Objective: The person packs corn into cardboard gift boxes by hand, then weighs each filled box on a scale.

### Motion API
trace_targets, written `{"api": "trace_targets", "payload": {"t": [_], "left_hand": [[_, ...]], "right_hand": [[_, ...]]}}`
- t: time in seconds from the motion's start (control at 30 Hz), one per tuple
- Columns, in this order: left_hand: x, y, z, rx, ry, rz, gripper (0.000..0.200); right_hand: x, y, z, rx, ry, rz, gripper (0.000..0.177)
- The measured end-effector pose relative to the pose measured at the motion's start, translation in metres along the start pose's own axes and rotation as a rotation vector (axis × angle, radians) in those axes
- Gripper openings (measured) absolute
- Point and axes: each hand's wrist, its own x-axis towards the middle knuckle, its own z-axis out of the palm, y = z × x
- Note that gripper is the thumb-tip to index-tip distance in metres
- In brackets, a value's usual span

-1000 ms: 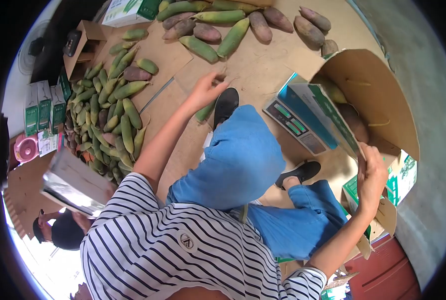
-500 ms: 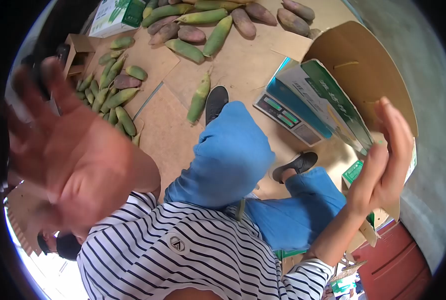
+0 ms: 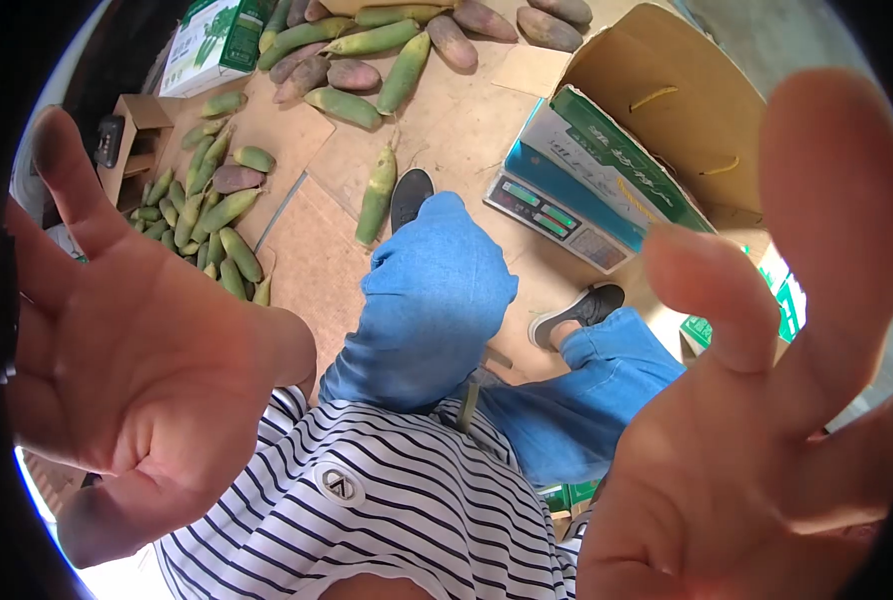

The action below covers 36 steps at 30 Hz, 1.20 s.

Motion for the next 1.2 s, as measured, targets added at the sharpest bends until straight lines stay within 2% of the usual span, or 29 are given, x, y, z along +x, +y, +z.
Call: {"api": "trace_targets", "payload": {"t": [0.37, 0.73, 0.87, 1.2], "left_hand": [[-0.006, 0.019, -0.005, 0.003, -0.019, -0.046, 0.064], [-0.006, -0.003, 0.003, 0.0, 0.014, -0.02, 0.063], [-0.006, -0.007, 0.005, -0.003, 0.027, -0.011, 0.062], [-0.006, -0.004, 0.008, 0.035, 0.02, -0.017, 0.061]], "right_hand": [[-0.002, 0.004, 0.014, -0.276, -0.072, 0.025, 0.063], [0.009, 0.005, 0.019, 0.092, 0.077, 0.018, 0.061], [0.013, 0.004, 0.022, 0.03, 0.092, 0.042, 0.06], [0.018, 0.007, 0.023, 0.109, 0.145, 0.037, 0.056]]}}
